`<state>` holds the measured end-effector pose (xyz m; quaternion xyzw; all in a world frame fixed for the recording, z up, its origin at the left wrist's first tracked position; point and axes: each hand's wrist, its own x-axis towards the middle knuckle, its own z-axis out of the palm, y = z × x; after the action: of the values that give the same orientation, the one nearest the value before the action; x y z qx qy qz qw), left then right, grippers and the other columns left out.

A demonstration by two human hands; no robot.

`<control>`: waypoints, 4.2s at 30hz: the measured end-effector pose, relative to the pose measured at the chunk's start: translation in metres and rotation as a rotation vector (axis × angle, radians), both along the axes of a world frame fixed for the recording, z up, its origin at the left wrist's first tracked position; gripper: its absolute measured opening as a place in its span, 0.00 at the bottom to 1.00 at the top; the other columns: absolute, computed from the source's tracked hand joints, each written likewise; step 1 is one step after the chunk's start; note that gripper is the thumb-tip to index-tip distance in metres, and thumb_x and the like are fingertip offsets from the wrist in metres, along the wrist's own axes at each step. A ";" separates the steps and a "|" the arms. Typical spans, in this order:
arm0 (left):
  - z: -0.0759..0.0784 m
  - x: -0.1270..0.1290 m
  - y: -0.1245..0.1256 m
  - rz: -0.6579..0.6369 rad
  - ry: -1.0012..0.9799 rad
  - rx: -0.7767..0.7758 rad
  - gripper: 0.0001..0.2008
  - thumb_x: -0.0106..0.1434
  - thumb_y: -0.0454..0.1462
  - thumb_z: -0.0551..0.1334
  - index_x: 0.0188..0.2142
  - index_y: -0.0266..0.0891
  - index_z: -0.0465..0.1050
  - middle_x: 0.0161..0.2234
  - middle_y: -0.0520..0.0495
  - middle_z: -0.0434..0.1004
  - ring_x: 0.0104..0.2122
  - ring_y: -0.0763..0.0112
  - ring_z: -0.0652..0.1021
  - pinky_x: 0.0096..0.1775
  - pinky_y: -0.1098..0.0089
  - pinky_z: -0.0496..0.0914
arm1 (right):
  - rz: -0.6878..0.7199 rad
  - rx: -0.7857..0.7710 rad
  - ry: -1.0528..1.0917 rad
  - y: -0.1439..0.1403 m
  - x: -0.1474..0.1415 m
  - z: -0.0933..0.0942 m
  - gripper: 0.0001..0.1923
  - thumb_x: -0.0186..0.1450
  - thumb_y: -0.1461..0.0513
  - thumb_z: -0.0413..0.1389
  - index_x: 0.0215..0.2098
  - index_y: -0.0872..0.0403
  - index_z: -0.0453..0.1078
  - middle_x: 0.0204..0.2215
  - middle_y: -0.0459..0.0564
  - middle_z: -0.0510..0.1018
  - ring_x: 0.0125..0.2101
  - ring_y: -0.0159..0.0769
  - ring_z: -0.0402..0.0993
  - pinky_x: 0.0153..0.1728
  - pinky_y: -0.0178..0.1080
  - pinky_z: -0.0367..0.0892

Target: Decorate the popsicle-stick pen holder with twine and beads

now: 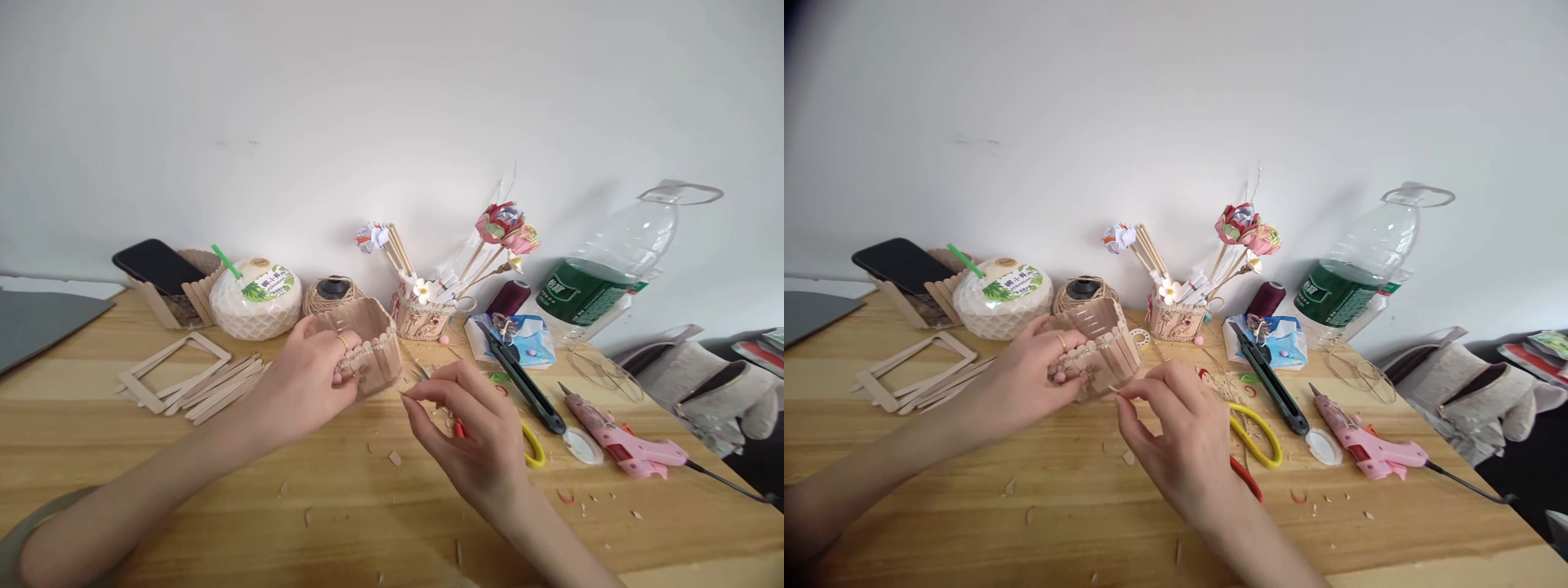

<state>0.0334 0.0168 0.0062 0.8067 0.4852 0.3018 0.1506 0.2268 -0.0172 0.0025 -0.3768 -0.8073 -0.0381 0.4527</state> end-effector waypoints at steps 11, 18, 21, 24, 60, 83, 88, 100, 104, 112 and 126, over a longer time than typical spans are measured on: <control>0.013 0.009 -0.015 -0.041 -0.339 -0.092 0.08 0.57 0.40 0.61 0.36 0.42 0.75 0.41 0.45 0.77 0.46 0.59 0.72 0.52 0.57 0.60 | 0.042 -0.063 0.138 -0.012 0.003 0.008 0.04 0.60 0.68 0.56 0.29 0.55 0.70 0.24 0.46 0.70 0.25 0.31 0.68 0.25 0.34 0.64; 0.023 0.031 -0.036 -0.014 -0.876 -0.669 0.06 0.50 0.38 0.68 0.29 0.41 0.75 0.28 0.53 0.79 0.32 0.69 0.77 0.38 0.70 0.69 | -0.058 0.113 0.097 -0.016 0.002 0.004 0.03 0.59 0.69 0.57 0.30 0.55 0.70 0.24 0.46 0.71 0.25 0.31 0.68 0.23 0.34 0.64; 0.020 0.040 -0.034 -0.051 -0.988 -0.758 0.06 0.49 0.37 0.69 0.27 0.39 0.75 0.27 0.53 0.78 0.31 0.73 0.75 0.38 0.72 0.68 | -0.065 0.141 0.108 -0.018 0.002 0.006 0.04 0.59 0.69 0.57 0.29 0.55 0.70 0.24 0.46 0.71 0.24 0.30 0.68 0.23 0.33 0.65; 0.021 0.045 -0.033 -0.108 -1.036 -0.806 0.04 0.50 0.36 0.69 0.24 0.38 0.75 0.25 0.53 0.77 0.30 0.74 0.75 0.35 0.73 0.69 | -0.029 0.107 0.086 -0.019 0.006 0.012 0.04 0.61 0.68 0.55 0.31 0.55 0.71 0.24 0.46 0.71 0.24 0.30 0.68 0.22 0.33 0.65; 0.015 0.033 -0.012 -0.024 -0.993 -0.772 0.06 0.50 0.36 0.68 0.26 0.35 0.76 0.25 0.50 0.79 0.27 0.76 0.75 0.33 0.74 0.70 | -0.296 -0.579 0.104 -0.016 0.086 -0.037 0.07 0.57 0.60 0.53 0.32 0.54 0.62 0.23 0.45 0.71 0.22 0.33 0.70 0.22 0.34 0.67; 0.017 0.034 -0.014 -0.042 -0.981 -0.743 0.03 0.51 0.34 0.67 0.26 0.36 0.77 0.24 0.51 0.79 0.26 0.76 0.75 0.29 0.77 0.70 | 0.010 -1.141 0.059 -0.027 0.041 0.004 0.32 0.51 0.33 0.47 0.26 0.52 0.52 0.23 0.40 0.54 0.24 0.31 0.49 0.24 0.35 0.49; 0.017 0.034 -0.015 -0.040 -0.982 -0.757 0.03 0.51 0.34 0.67 0.25 0.35 0.76 0.24 0.51 0.79 0.26 0.76 0.75 0.28 0.77 0.70 | 0.011 -1.141 0.085 -0.027 0.040 0.001 0.30 0.51 0.35 0.50 0.27 0.52 0.53 0.23 0.40 0.54 0.24 0.30 0.48 0.25 0.35 0.49; 0.017 0.035 -0.015 -0.050 -0.997 -0.795 0.02 0.51 0.32 0.66 0.24 0.35 0.75 0.23 0.51 0.79 0.25 0.76 0.76 0.30 0.76 0.70 | 0.045 -1.099 0.048 -0.026 0.036 -0.002 0.26 0.56 0.40 0.52 0.25 0.52 0.52 0.21 0.40 0.56 0.23 0.29 0.49 0.23 0.33 0.48; 0.017 0.035 -0.014 -0.050 -0.993 -0.798 0.02 0.51 0.32 0.66 0.24 0.35 0.75 0.23 0.51 0.78 0.25 0.76 0.76 0.31 0.75 0.71 | 0.022 -1.086 0.013 -0.024 0.035 -0.003 0.25 0.56 0.41 0.52 0.25 0.52 0.52 0.21 0.40 0.56 0.23 0.29 0.50 0.23 0.33 0.48; 0.019 0.034 -0.015 -0.054 -1.014 -0.809 0.02 0.51 0.31 0.65 0.23 0.34 0.74 0.22 0.52 0.77 0.25 0.76 0.76 0.32 0.73 0.71 | -0.066 -1.036 -0.008 -0.026 0.030 -0.005 0.23 0.58 0.44 0.52 0.24 0.52 0.52 0.21 0.41 0.56 0.23 0.30 0.50 0.23 0.33 0.50; 0.017 0.032 -0.013 -0.074 -0.984 -0.758 0.02 0.51 0.32 0.65 0.24 0.35 0.73 0.23 0.51 0.77 0.27 0.75 0.76 0.32 0.73 0.71 | -0.159 -0.934 -0.065 -0.024 0.026 -0.009 0.23 0.57 0.43 0.51 0.22 0.52 0.52 0.19 0.40 0.56 0.22 0.30 0.50 0.21 0.33 0.49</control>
<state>0.0654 0.0035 0.0234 0.4799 0.4039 0.4396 0.6429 0.2527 -0.0408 -0.0063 -0.5993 -0.7203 0.2827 0.2050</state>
